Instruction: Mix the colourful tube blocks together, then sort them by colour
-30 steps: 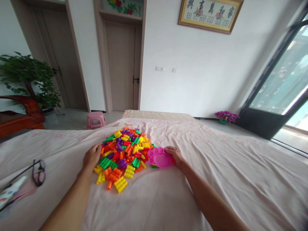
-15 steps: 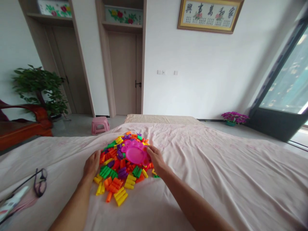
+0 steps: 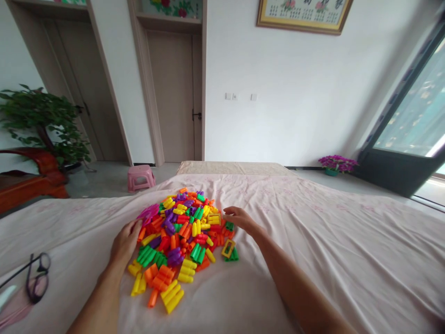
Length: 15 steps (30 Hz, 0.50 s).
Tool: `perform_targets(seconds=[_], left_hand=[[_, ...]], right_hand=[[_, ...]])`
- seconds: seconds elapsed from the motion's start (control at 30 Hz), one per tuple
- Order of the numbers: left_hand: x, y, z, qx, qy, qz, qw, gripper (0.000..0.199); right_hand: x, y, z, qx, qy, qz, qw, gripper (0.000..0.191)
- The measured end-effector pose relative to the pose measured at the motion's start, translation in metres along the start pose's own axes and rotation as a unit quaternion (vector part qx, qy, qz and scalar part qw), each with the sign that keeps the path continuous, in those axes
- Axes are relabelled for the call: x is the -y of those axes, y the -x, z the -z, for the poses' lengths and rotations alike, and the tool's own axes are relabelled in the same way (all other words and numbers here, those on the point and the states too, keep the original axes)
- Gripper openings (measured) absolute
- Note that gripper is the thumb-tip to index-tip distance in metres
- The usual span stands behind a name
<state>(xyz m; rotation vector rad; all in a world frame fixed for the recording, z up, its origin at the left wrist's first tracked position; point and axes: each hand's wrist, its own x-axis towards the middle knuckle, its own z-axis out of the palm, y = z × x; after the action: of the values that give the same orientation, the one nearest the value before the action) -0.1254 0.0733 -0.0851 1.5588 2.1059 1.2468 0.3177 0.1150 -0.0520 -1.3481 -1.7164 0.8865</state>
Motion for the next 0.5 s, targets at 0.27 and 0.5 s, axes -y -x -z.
perform_targets(seconds=[0.27,0.5], left_hand=[[0.004,-0.010,0.000,0.005,-0.026,0.040,0.999,0.047],[0.003,-0.017,0.004,-0.003,-0.057,0.057,0.997,0.045]], right_hand=[[-0.005,0.012,0.002,0.139,-0.050,0.032,0.989,0.037],[-0.028,0.011,0.011,-0.070,-0.140,0.005,0.988,0.038]])
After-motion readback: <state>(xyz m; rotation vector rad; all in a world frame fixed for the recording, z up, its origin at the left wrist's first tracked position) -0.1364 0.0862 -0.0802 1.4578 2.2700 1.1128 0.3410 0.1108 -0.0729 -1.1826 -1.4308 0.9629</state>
